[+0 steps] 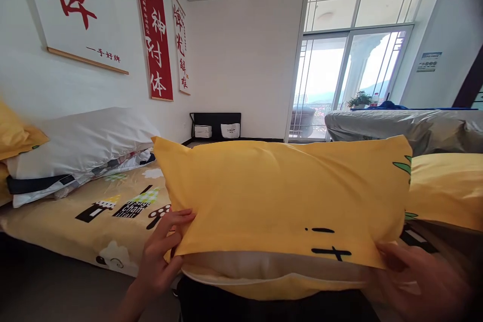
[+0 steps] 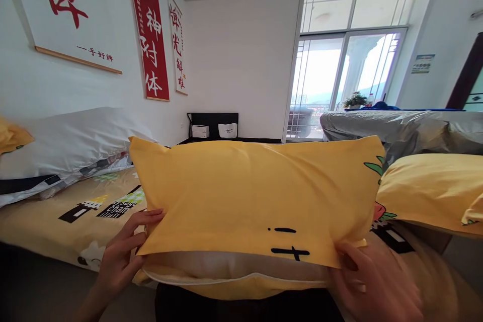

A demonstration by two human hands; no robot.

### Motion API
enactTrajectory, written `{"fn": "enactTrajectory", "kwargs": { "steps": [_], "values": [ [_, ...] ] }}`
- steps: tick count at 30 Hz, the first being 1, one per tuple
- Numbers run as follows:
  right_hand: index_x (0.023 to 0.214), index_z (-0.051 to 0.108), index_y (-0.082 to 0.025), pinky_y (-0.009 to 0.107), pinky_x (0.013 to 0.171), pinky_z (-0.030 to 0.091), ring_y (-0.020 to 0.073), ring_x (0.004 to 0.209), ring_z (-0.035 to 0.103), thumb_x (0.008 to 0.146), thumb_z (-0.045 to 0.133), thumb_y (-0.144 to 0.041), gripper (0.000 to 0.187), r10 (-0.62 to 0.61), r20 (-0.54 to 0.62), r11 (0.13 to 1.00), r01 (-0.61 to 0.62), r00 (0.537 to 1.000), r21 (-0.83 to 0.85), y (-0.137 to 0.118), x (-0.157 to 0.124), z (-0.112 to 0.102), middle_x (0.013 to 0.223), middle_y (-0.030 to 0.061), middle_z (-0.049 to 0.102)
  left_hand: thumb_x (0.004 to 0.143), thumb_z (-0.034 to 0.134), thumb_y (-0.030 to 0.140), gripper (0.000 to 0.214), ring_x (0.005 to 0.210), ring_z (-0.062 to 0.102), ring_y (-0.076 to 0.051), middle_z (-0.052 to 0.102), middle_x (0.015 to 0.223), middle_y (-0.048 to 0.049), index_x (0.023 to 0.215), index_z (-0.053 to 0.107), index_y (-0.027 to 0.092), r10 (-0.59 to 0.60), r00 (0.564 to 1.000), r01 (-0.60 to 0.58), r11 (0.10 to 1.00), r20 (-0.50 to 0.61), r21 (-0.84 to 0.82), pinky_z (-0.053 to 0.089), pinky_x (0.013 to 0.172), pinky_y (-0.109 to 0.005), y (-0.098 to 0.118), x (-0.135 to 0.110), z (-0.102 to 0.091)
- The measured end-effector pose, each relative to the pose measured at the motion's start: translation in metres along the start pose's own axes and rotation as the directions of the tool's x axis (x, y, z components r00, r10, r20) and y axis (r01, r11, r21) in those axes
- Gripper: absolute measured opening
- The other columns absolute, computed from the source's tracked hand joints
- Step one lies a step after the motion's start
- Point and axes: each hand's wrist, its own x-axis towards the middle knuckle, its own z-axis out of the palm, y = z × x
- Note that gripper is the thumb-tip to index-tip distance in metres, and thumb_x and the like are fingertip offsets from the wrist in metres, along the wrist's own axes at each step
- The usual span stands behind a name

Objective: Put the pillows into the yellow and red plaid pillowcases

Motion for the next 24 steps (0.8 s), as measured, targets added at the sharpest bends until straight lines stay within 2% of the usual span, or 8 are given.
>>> {"fn": "enactTrajectory", "kwargs": {
  "steps": [4,6,8,10,12,18,22,24],
  "values": [
    [0.087,0.057,-0.030,0.030,0.052,0.049,0.0184,0.053,0.063,0.072,0.063,-0.018,0.021,-0.346,-0.003,0.925,0.341,0.938,0.169,-0.061,0.019,-0.007,0.061,-0.0001,0.066,0.080,0.050,0.017,0.019,0.113,0.054,-0.029,0.061,0.114,-0.0126,0.084,0.068,0.021,-0.067,0.997,0.070,0.996,0.043,-0.063,0.048,0.092,-0.044,0.002,-0.004,0.005],
    [0.098,0.059,-0.028,0.030,0.066,0.052,0.0182,0.067,0.067,0.076,0.060,-0.015,0.026,-0.504,0.081,0.828,0.455,0.860,0.329,-0.098,0.025,-0.007,0.075,0.0014,0.071,0.083,0.049,0.019,0.029,0.114,0.053,-0.029,0.060,0.116,-0.0124,0.104,0.068,0.023,-0.083,0.994,0.088,0.993,0.070,-0.076,0.048,0.094,-0.043,0.003,-0.005,0.010],
    [0.111,0.059,-0.022,0.031,0.076,0.052,0.0200,0.082,0.067,0.083,0.057,-0.022,0.028,-0.611,0.207,0.739,0.456,0.764,0.496,-0.132,0.027,0.000,0.089,0.0059,0.072,0.086,0.048,0.020,0.037,0.115,0.052,-0.028,0.059,0.118,-0.0120,0.119,0.064,0.026,-0.090,0.990,0.098,0.993,0.107,-0.073,0.048,0.094,-0.042,0.006,-0.003,0.015],
    [0.118,0.056,-0.015,0.033,0.077,0.051,0.0217,0.085,0.066,0.088,0.054,-0.037,0.037,-0.646,0.306,0.694,0.371,0.699,0.617,-0.161,0.028,0.012,0.091,0.0092,0.071,0.088,0.048,0.023,0.039,0.117,0.051,-0.028,0.056,0.123,-0.0120,0.125,0.060,0.027,-0.108,0.984,0.119,0.990,0.142,-0.071,0.047,0.095,-0.040,0.008,0.001,0.018],
    [0.118,0.055,-0.014,0.034,0.080,0.050,0.0223,0.088,0.065,0.089,0.052,-0.045,0.043,-0.626,0.382,0.679,0.233,0.681,0.696,-0.182,0.030,0.025,0.094,0.0096,0.070,0.090,0.046,0.025,0.039,0.119,0.049,-0.027,0.052,0.128,-0.0122,0.127,0.058,0.027,-0.147,0.971,0.165,0.983,0.189,-0.084,0.046,0.097,-0.039,0.009,0.006,0.019],
    [0.127,0.047,-0.022,0.027,0.089,0.045,0.0182,0.109,0.058,0.089,0.053,-0.030,0.040,-0.512,0.627,0.634,-0.235,0.587,0.737,-0.221,0.054,0.039,0.122,0.0057,0.061,0.093,0.042,0.033,0.035,0.119,0.046,-0.027,0.051,0.128,-0.0103,0.119,0.065,0.026,-0.242,0.924,0.311,0.926,0.295,-0.213,0.042,0.101,-0.039,0.001,0.017,0.011],
    [0.110,0.056,-0.021,0.027,0.076,0.048,0.0190,0.091,0.064,0.087,0.055,-0.032,0.025,-0.429,0.718,0.650,-0.364,0.548,0.667,-0.236,0.057,0.042,0.102,0.0036,0.068,0.095,0.038,0.034,0.038,0.121,0.044,-0.025,0.047,0.132,-0.0102,0.122,0.062,0.025,-0.267,0.913,0.355,0.893,0.308,-0.277,0.038,0.104,-0.037,-0.003,0.018,0.011],
    [0.101,0.058,-0.021,0.026,0.069,0.047,0.0178,0.081,0.064,0.086,0.056,-0.035,0.020,-0.376,0.736,0.659,-0.397,0.563,0.639,-0.241,0.054,0.047,0.092,0.0020,0.068,0.095,0.037,0.034,0.038,0.124,0.041,-0.025,0.043,0.136,-0.0092,0.124,0.060,0.025,-0.290,0.901,0.388,0.871,0.322,-0.303,0.036,0.106,-0.036,-0.003,0.016,0.013]
  ]
}}
